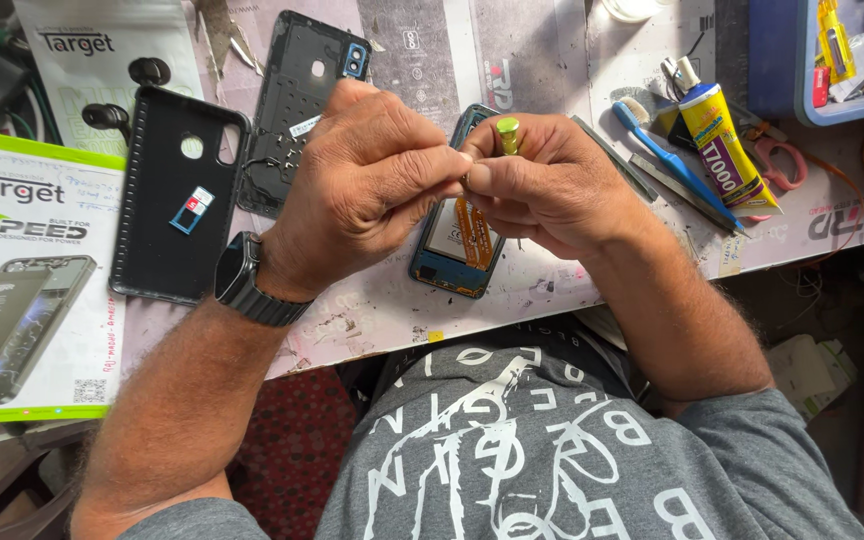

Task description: The person disassembles a smartphone, removes the back cover, and uses a screwdriver to unscrew internal components. They then reassemble the phone by aligning the back cover and securing it with screws.

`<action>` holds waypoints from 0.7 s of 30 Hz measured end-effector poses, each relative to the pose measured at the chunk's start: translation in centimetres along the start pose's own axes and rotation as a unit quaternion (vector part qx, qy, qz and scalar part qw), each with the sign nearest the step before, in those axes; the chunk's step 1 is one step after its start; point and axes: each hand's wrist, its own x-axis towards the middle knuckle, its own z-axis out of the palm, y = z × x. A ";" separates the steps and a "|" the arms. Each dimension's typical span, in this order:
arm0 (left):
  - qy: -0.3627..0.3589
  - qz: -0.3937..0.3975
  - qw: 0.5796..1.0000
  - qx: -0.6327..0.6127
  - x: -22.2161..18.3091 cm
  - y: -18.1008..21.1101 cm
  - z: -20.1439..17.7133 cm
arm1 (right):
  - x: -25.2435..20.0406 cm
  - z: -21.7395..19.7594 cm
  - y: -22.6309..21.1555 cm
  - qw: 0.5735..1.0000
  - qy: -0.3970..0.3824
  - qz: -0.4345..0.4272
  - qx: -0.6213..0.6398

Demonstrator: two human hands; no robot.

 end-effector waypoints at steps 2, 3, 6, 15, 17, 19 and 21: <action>-0.004 -0.007 1.000 -0.019 0.0 0.0 0.0 | 0.1 0.1 -0.1 0.999 0.009 0.020 0.026; -0.004 -0.007 1.000 -0.020 0.0 0.0 0.1 | 0.0 0.2 -0.2 0.999 0.014 0.031 0.039; -0.001 -0.011 1.000 -0.021 0.0 -0.2 0.2 | 0.0 0.3 0.0 0.998 0.037 0.043 0.036; 0.023 0.006 0.999 0.047 0.0 0.1 0.8 | 0.3 1.6 1.7 0.994 0.078 -0.076 -0.002; 0.024 0.009 0.997 0.068 -0.1 0.3 0.9 | 0.3 1.8 2.1 0.993 0.089 -0.079 0.013; 0.023 0.011 0.997 0.072 -0.1 0.4 0.9 | 0.4 2.0 2.3 0.992 0.085 -0.084 0.027; 0.021 0.006 0.997 0.071 -0.1 0.4 0.9 | 0.5 2.1 2.3 0.993 0.068 -0.089 0.039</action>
